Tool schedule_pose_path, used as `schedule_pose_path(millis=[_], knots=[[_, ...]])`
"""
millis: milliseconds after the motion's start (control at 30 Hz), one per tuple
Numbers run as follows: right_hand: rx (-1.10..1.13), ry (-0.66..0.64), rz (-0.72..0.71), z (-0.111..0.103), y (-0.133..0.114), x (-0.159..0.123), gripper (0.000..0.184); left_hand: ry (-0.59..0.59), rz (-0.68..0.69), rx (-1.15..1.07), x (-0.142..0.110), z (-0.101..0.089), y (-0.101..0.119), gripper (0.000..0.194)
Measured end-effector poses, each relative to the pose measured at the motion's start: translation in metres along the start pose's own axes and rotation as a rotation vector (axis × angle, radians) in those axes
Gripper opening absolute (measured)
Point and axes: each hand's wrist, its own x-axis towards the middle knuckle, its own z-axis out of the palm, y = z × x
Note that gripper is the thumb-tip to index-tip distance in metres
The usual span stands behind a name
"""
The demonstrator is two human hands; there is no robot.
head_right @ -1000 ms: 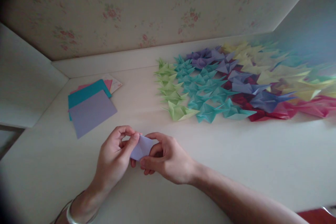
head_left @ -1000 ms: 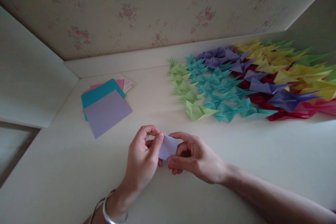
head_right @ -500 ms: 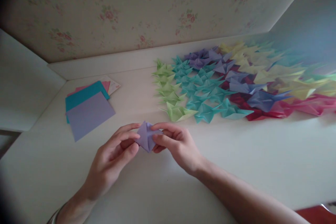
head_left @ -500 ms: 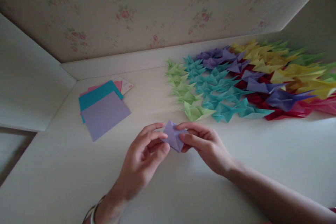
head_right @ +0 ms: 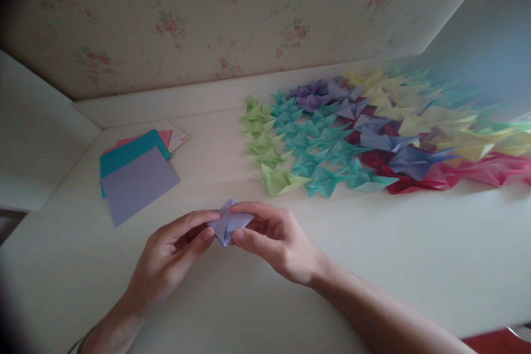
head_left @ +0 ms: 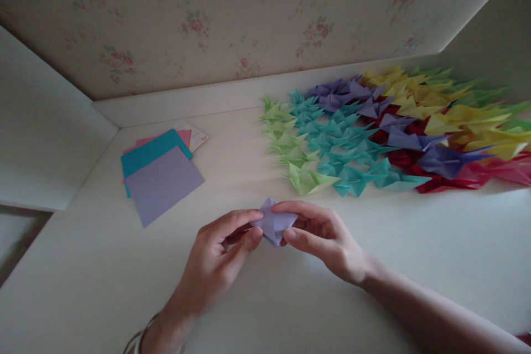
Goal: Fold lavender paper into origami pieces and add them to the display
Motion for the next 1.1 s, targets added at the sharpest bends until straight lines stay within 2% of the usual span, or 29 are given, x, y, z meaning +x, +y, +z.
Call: schedule_pose_path(millis=[133, 233, 533, 733, 900, 1100], knots=[[-0.16, -0.018, -0.014, -0.002, 0.001, -0.003, 0.036, 0.068, 0.113, 0.045, 0.0, 0.0, 0.0, 0.013], [-0.304, -0.001, -0.078, -0.003, 0.002, -0.002, 0.032, 0.11, 0.157, 0.061, 0.0, 0.0, -0.001, 0.013], [-0.525, 0.209, -0.328, 0.003, 0.004, 0.0, 0.01, 0.224, 0.157, 0.161, -0.007, 0.01, -0.001, 0.013], [-0.449, 0.386, -0.253, 0.008, 0.013, -0.001, 0.012, 0.291, 0.096, 0.129, -0.011, 0.017, -0.008, 0.017], [-0.512, 0.397, -0.249, 0.01, 0.014, -0.001, 0.012, 0.205, 0.059, 0.113, -0.009, 0.018, -0.006, 0.018], [-0.513, 0.35, -0.263, 0.011, 0.015, -0.001, 0.008, 0.087, -0.098, 0.041, -0.007, 0.021, -0.005, 0.032]])
